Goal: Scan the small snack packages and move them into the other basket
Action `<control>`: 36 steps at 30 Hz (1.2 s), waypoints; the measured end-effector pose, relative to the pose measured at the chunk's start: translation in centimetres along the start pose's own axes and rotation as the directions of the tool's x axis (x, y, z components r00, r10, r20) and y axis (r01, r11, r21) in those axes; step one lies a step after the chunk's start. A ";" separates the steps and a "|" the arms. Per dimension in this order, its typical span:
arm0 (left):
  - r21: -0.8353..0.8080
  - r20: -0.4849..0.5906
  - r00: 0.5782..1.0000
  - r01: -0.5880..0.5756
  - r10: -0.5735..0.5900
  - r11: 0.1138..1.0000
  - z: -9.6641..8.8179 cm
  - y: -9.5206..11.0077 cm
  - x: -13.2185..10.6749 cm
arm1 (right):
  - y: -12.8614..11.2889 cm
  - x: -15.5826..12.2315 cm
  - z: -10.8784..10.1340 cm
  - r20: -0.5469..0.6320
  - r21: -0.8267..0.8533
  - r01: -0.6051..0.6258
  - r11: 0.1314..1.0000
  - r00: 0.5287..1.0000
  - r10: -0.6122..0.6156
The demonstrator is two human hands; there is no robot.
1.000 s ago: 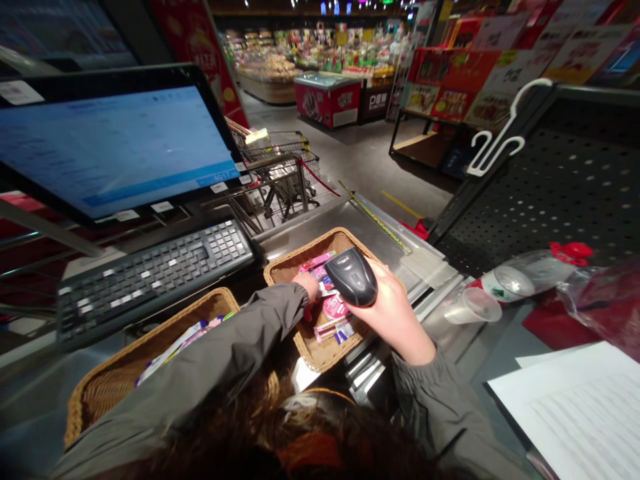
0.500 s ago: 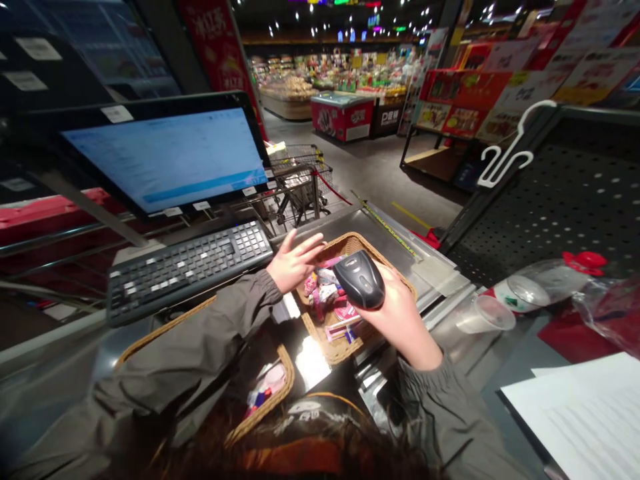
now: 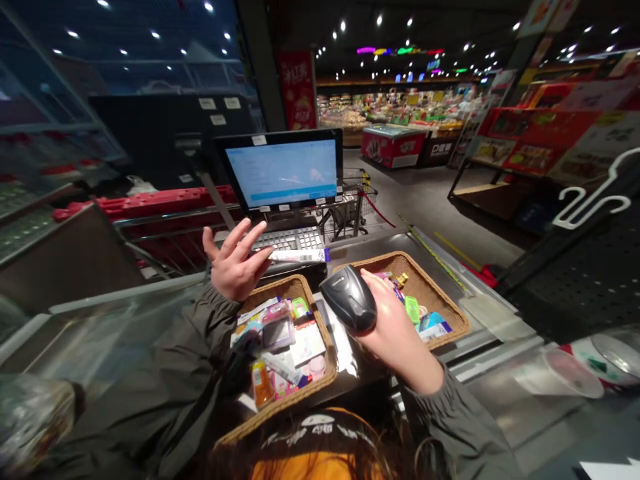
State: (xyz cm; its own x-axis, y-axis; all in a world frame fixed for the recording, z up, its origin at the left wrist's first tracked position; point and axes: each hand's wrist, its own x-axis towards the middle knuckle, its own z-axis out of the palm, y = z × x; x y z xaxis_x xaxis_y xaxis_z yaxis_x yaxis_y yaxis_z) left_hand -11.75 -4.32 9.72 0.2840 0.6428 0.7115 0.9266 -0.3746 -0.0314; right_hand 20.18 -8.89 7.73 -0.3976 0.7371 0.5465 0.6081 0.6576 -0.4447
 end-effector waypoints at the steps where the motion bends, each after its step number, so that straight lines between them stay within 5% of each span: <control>1: 0.026 -0.008 1.000 0.014 -0.014 1.000 -0.6 -0.4 -0.7 | -0.6 0.2 0.5 0.024 0.009 0.018 1.000 1.000 -0.019; 7: 0.079 -0.017 0.989 0.145 -0.144 0.986 -3.4 -2.9 -4.4 | -4.0 1.4 2.2 0.147 0.046 0.115 0.992 0.982 -0.121; 15: 0.171 -0.039 0.990 0.140 -0.135 0.975 -5.2 -4.8 -7.3 | -6.2 2.1 3.5 0.198 0.084 0.149 0.985 0.967 -0.163; 22: 0.192 -0.096 0.992 0.098 -0.081 0.977 -5.0 -6.0 -8.2 | -6.9 2.0 4.2 0.230 0.110 0.152 0.982 0.957 -0.174; 28: 0.244 -0.212 0.974 -0.022 0.075 0.970 -4.3 -6.4 -9.0 | -6.7 1.3 4.5 0.249 0.086 0.098 0.991 0.961 -0.116; 36: 0.201 -0.043 0.996 -0.065 0.075 0.978 -3.7 -5.4 -12.1 | -6.4 0.7 4.6 0.239 0.084 0.127 0.988 0.960 -0.143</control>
State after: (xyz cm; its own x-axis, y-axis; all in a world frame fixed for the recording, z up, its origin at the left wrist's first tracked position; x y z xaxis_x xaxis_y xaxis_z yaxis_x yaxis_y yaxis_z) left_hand -21.06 -12.54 3.83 0.3415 0.5839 0.7366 0.9369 -0.2736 -0.2175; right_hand 12.86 -11.86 7.71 -0.6330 0.6507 0.4194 0.4932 0.7565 -0.4295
